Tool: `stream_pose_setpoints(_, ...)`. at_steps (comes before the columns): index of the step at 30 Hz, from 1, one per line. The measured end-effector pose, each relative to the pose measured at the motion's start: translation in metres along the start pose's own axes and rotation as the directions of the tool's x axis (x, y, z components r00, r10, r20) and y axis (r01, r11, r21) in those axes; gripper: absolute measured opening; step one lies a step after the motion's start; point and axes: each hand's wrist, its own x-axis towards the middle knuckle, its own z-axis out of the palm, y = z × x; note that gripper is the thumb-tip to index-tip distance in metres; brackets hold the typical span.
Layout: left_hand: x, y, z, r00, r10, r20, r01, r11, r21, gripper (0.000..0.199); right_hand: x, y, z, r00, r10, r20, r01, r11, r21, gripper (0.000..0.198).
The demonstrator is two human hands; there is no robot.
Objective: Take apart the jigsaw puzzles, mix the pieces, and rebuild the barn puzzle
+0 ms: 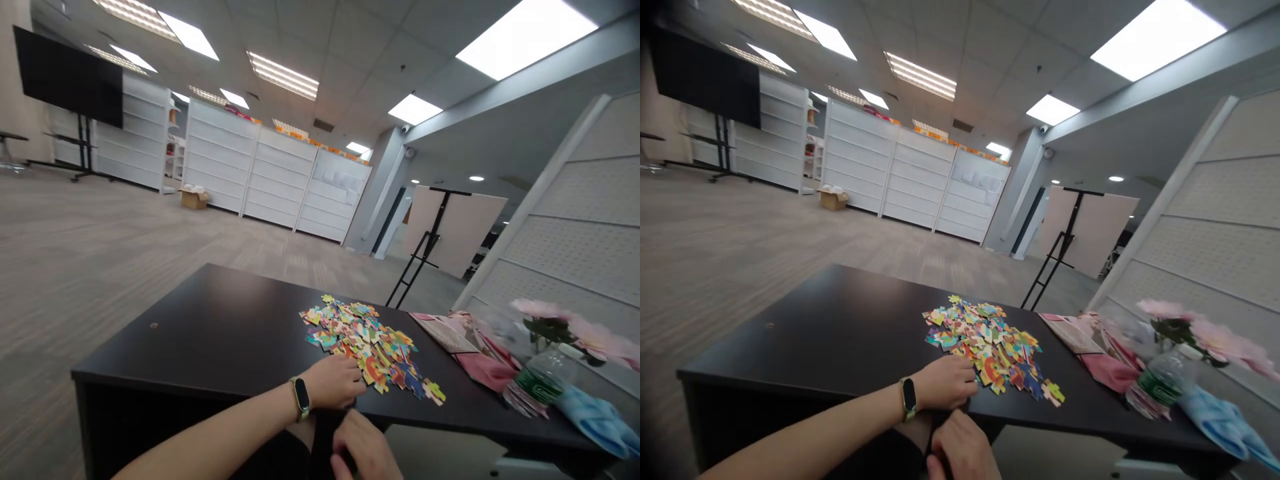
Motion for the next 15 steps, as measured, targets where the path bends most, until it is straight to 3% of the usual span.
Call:
stream_pose_setpoints(3, 0.003, -0.002, 0.003, 0.999, 0.003, 0.042, -0.004, 1.000, 0.023, 0.014, 0.029, 0.002, -0.001, 0.966, -0.190, -0.174, 0.188, 0.982, -0.025, 0.044)
stream_pose_setpoints(6, 0.006, -0.006, 0.005, 0.997, -0.035, 0.071, 0.033, 0.999, 0.028, 0.014, 0.045, 0.009, 0.012, 0.903, -0.328, -0.278, 0.330, 0.943, -0.041, 0.050)
stream_pose_setpoints(11, 0.015, -0.012, 0.015, 0.988, -0.144, 0.058, 0.146, 0.989, -0.038, 0.007, 0.057, 0.022, 0.021, 0.902, -0.190, -0.388, 0.223, 0.974, 0.042, 0.061)
stream_pose_setpoints(15, 0.021, -0.015, 0.022, 0.969, -0.246, 0.032, 0.248, 0.963, -0.101, 0.012, 0.088, 0.020, 0.003, 0.954, -0.048, -0.297, 0.083, 0.991, 0.109, 0.074)
